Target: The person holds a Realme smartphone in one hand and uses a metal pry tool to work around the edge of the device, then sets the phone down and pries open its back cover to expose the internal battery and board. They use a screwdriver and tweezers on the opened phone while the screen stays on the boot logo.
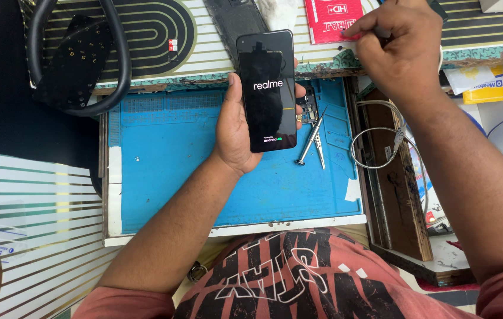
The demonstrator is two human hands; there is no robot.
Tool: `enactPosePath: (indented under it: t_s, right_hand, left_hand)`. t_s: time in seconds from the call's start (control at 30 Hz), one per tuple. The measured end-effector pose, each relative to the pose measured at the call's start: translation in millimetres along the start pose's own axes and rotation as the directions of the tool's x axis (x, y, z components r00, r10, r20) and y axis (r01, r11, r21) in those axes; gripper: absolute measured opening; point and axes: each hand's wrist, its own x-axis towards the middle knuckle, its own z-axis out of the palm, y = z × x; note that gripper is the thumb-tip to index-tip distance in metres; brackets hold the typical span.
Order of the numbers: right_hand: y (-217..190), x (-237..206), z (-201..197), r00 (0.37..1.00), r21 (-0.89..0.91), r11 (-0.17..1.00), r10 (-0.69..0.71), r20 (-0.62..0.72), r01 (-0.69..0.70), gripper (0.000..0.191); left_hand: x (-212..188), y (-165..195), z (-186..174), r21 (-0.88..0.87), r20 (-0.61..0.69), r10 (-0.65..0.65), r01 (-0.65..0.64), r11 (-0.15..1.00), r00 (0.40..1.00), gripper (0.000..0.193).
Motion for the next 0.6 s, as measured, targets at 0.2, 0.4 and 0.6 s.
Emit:
enactPosePath:
  t_s: [0.2,0.4,0.6]
  right_hand:
    - [-6.8,2.9,3.4,1.000,-0.031,0.999,-0.016,0.007,0.017,0.033]
    - [-1.5,4.0,-0.3,0.998,-0.002,0.998,0.059,0.031,-0.059,0.028]
    - [0.5,3.9,0.4,0.978,0.353,0.914,0.210,0.018,-0.203,0.017]
  left_hand:
    - [-0.9,0.7,-0.2,0.026,0.014,0.010,-0.010,1.000,1.000,0.079]
    - [-1.1,1.0,-0.6,0.019,0.018,0.014,-0.014,1.000,1.000,0.078]
    - [-0.1,0.6,-0.9,0.006,0.003,0.010,-0.010,1.000,1.000,0.077]
